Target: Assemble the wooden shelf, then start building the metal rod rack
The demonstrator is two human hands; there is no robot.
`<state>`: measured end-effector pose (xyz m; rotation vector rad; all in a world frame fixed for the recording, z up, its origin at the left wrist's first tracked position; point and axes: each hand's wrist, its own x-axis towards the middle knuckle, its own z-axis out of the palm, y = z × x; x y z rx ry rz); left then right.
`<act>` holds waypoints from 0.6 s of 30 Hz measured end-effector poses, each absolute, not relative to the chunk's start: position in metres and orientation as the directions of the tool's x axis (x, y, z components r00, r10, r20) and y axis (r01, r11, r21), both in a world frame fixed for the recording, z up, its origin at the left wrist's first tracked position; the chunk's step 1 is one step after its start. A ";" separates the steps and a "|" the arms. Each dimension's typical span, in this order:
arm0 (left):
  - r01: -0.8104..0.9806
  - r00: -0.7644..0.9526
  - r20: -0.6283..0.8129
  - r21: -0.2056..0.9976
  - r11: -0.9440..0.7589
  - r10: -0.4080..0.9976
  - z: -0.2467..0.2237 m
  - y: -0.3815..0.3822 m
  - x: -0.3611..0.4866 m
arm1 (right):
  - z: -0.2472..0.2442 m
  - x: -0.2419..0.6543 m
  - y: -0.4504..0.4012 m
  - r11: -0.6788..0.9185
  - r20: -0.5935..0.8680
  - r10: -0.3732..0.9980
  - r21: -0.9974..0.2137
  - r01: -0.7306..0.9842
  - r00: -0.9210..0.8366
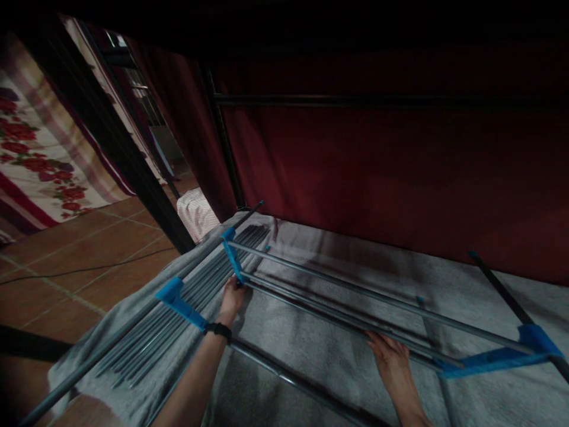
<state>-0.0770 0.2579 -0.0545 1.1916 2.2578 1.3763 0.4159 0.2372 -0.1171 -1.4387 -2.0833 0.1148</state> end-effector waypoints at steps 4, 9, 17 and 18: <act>0.523 -0.632 0.194 0.821 0.229 0.750 -0.053 0.257 -0.076 | -0.117 0.415 0.237 0.415 0.431 0.871 -0.385 0.824 -0.237; 0.518 -0.636 0.175 0.818 0.248 0.752 -0.049 0.253 -0.073 | -0.119 0.418 0.237 0.401 0.392 0.887 -0.392 0.828 -0.244; 0.502 -0.633 0.167 0.832 0.237 0.756 -0.046 0.250 -0.069 | -0.120 0.415 0.235 0.387 0.386 0.894 -0.405 0.828 -0.229; 0.500 -0.630 0.168 0.834 0.231 0.758 -0.046 0.249 -0.069 | -0.119 0.414 0.235 0.386 0.392 0.893 -0.410 0.826 -0.223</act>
